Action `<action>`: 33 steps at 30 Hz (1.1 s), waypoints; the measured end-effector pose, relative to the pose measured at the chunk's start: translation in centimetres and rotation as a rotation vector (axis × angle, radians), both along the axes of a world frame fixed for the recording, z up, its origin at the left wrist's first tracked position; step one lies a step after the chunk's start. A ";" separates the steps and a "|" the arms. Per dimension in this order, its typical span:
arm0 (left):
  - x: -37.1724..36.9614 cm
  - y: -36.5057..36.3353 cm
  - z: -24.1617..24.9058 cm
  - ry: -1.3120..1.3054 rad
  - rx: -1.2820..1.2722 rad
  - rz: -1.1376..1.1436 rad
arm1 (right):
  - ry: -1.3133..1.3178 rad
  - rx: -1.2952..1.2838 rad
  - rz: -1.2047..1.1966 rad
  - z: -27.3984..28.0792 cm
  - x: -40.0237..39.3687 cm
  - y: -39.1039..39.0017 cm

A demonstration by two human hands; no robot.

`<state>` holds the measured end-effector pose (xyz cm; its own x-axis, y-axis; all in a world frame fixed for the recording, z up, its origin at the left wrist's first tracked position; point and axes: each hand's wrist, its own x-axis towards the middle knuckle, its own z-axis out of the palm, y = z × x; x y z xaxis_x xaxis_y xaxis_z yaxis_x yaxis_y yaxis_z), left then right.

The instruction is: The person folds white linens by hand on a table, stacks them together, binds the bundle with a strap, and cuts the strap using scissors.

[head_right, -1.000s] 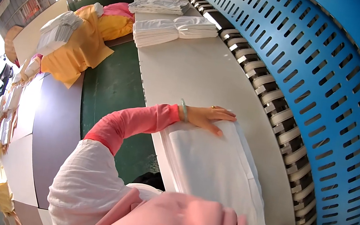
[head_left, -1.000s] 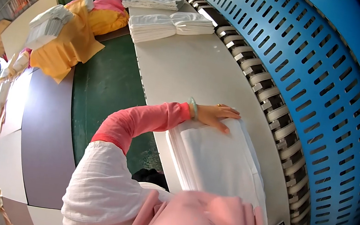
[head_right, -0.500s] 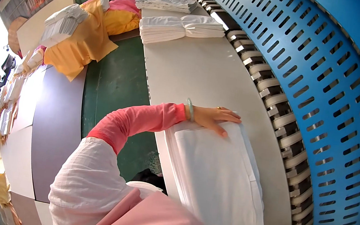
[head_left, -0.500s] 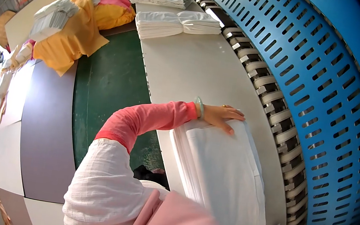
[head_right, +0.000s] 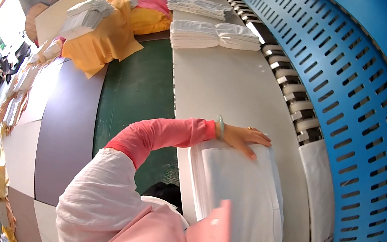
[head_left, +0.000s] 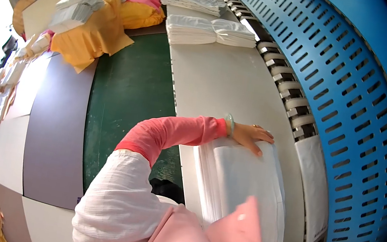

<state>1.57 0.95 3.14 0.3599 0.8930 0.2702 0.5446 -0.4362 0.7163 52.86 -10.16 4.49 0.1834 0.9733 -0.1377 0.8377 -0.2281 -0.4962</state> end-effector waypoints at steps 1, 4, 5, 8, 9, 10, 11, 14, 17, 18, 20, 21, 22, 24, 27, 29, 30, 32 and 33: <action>0.0 0.1 -0.1 -0.001 0.006 0.003 | -0.004 0.000 0.007 0.0 -0.2 0.2; 0.0 -0.1 -0.2 -0.023 -0.015 0.029 | -0.013 0.001 0.033 0.1 -1.0 0.8; 0.0 -0.2 -0.2 -0.027 -0.016 0.034 | -0.015 0.001 0.041 0.1 -1.2 1.0; 0.0 -0.4 0.2 -0.035 -0.027 0.039 | -0.021 -0.001 0.056 0.3 -1.5 1.3; 0.0 -0.4 0.2 -0.033 -0.036 0.043 | -0.023 -0.001 0.057 0.4 -1.6 1.4; 0.1 -0.4 0.2 -0.031 -0.045 0.046 | -0.023 -0.003 0.058 0.5 -1.6 1.4; 0.2 -0.4 0.1 -0.036 -0.039 0.041 | -0.025 -0.003 0.059 0.6 -1.7 1.5; 0.0 -0.1 -0.3 -0.044 -0.026 0.029 | -0.027 -0.008 0.060 0.7 -1.7 1.3; 0.0 0.2 -0.5 -0.040 -0.029 0.030 | -0.028 -0.009 0.058 0.9 -1.5 1.2; 0.0 0.1 -0.3 -0.041 -0.040 0.031 | -0.025 -0.010 0.058 0.9 -1.5 1.2; 0.1 0.0 -0.1 -0.038 -0.053 0.023 | -0.022 -0.016 0.048 1.1 -1.4 0.9; 0.1 0.0 0.1 -0.032 -0.053 0.016 | -0.019 -0.017 0.040 1.1 -1.3 0.8; 0.0 -0.1 0.2 -0.027 -0.052 0.010 | -0.016 -0.020 0.035 1.1 -1.1 0.5; 0.1 -0.1 0.3 -0.028 -0.063 0.014 | -0.015 -0.025 0.028 1.2 -1.0 0.3; 0.1 -0.3 0.3 -0.035 -0.083 0.019 | -0.013 -0.029 0.018 1.3 -0.8 0.0; 0.1 -0.2 0.4 -0.041 -0.084 0.013 | -0.012 -0.034 0.009 1.3 -0.6 -0.3; 0.0 -0.2 0.3 -0.043 -0.080 0.005 | -0.017 -0.038 0.008 1.5 -0.4 -0.4; 0.0 -0.1 0.2 -0.046 -0.074 -0.001 | -0.017 -0.040 0.004 1.5 -0.2 -0.7; 0.0 -0.1 0.1 -0.046 -0.071 0.002 | -0.017 -0.041 -0.002 1.6 -0.2 -0.8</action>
<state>1.60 0.88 3.27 0.3468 0.9112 0.2222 0.5108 -0.3822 0.7700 52.67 -10.97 6.06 0.1881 0.9666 -0.1739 0.8454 -0.2494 -0.4723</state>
